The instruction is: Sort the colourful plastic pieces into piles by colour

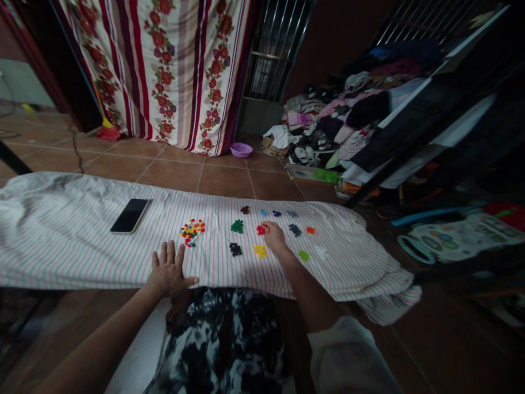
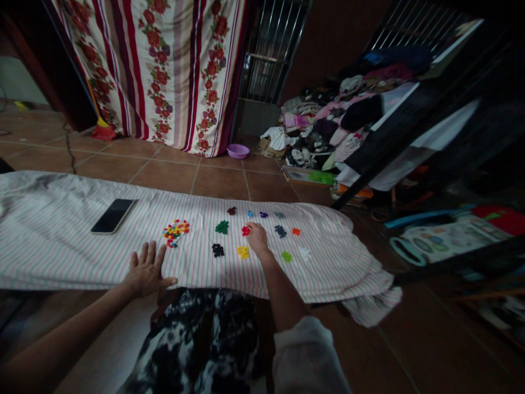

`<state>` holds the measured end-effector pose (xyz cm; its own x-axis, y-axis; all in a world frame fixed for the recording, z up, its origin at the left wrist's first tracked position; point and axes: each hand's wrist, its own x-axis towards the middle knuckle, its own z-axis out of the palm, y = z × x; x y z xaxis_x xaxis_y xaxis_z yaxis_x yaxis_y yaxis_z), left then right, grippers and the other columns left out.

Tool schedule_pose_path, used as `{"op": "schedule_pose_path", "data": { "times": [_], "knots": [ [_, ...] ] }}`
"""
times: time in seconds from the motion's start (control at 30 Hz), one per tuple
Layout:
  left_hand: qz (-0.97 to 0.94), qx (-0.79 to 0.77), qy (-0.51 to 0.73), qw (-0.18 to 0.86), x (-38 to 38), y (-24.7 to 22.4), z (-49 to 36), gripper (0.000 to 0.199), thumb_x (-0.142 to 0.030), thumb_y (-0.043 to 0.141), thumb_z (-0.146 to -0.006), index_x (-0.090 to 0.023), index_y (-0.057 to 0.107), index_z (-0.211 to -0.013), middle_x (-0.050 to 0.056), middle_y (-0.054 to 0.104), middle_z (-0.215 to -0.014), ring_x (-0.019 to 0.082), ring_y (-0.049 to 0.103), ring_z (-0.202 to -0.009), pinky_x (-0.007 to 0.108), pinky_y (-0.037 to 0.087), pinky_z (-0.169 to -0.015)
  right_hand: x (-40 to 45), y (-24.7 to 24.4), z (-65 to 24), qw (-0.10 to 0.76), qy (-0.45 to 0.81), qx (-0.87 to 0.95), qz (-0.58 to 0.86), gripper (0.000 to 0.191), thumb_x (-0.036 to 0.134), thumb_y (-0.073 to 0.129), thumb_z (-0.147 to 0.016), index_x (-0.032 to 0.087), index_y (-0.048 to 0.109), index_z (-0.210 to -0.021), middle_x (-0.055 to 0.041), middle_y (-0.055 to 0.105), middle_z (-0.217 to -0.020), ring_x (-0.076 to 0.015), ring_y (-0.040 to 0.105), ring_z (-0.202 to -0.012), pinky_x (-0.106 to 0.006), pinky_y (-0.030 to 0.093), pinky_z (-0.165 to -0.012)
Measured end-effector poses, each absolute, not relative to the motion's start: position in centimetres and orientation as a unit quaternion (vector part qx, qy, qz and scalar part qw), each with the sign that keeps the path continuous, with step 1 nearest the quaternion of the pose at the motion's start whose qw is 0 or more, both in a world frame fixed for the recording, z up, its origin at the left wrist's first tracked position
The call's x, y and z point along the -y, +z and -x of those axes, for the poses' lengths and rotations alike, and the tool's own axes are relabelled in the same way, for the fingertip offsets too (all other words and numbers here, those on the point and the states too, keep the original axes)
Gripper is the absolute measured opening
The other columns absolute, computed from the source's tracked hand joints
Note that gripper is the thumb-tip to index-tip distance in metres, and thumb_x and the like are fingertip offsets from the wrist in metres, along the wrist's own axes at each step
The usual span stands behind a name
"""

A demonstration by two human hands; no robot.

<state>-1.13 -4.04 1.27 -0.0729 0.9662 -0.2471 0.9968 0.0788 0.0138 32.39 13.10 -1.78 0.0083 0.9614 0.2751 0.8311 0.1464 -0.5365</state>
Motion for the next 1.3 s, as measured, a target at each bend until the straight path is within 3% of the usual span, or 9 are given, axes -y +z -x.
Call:
{"op": "schedule_pose_path", "data": {
  "times": [0.33,0.6,0.93,1.3],
  "knots": [
    [-0.673,-0.727,-0.089,0.104,4.1,1.4,1.1,0.110,-0.080,0.036,-0.069,-0.009,0.008,-0.148,0.024,0.002,-0.155,0.042,-0.003,-0.143,0.061,0.008,-0.111,-12.3,-0.3,-31.8,0.344,0.096,0.694,0.625,0.038,0.006,0.038,-0.075,0.017,0.070,-0.093,-0.0091,0.065,-0.097,-0.0195,0.060,-0.094,-0.035,0.048,-0.091],
    [-0.680,-0.724,-0.073,0.089,3.9,0.5,1.5,0.111,-0.082,0.035,-0.068,-0.010,0.009,-0.148,0.025,0.003,-0.155,0.043,-0.001,-0.143,0.063,0.009,-0.110,-10.1,1.1,-25.9,0.371,0.112,0.779,0.493,0.034,0.007,0.041,-0.080,0.019,0.070,-0.095,-0.0072,0.064,-0.098,-0.0180,0.059,-0.094,-0.033,0.048,-0.090],
    [-0.683,-0.720,-0.067,0.100,4.1,0.9,1.4,0.113,-0.085,0.028,-0.068,-0.009,0.008,-0.148,0.026,0.000,-0.155,0.044,-0.004,-0.142,0.063,0.005,-0.110,-6.4,0.7,-16.2,0.273,0.180,0.864,0.383,0.029,0.010,0.045,-0.087,0.019,0.069,-0.101,-0.0057,0.066,-0.099,-0.0152,0.059,-0.095,-0.029,0.046,-0.089],
    [-0.681,-0.721,-0.065,0.112,4.0,1.0,1.4,0.107,-0.081,0.027,-0.072,-0.009,0.008,-0.149,0.025,-0.001,-0.155,0.043,-0.006,-0.142,0.062,0.004,-0.111,-5.3,0.9,-11.5,0.169,0.153,0.880,0.416,0.025,0.020,0.049,-0.090,0.021,0.069,-0.104,-0.0059,0.064,-0.096,-0.0167,0.058,-0.092,-0.028,0.044,-0.085]
  ]
}}
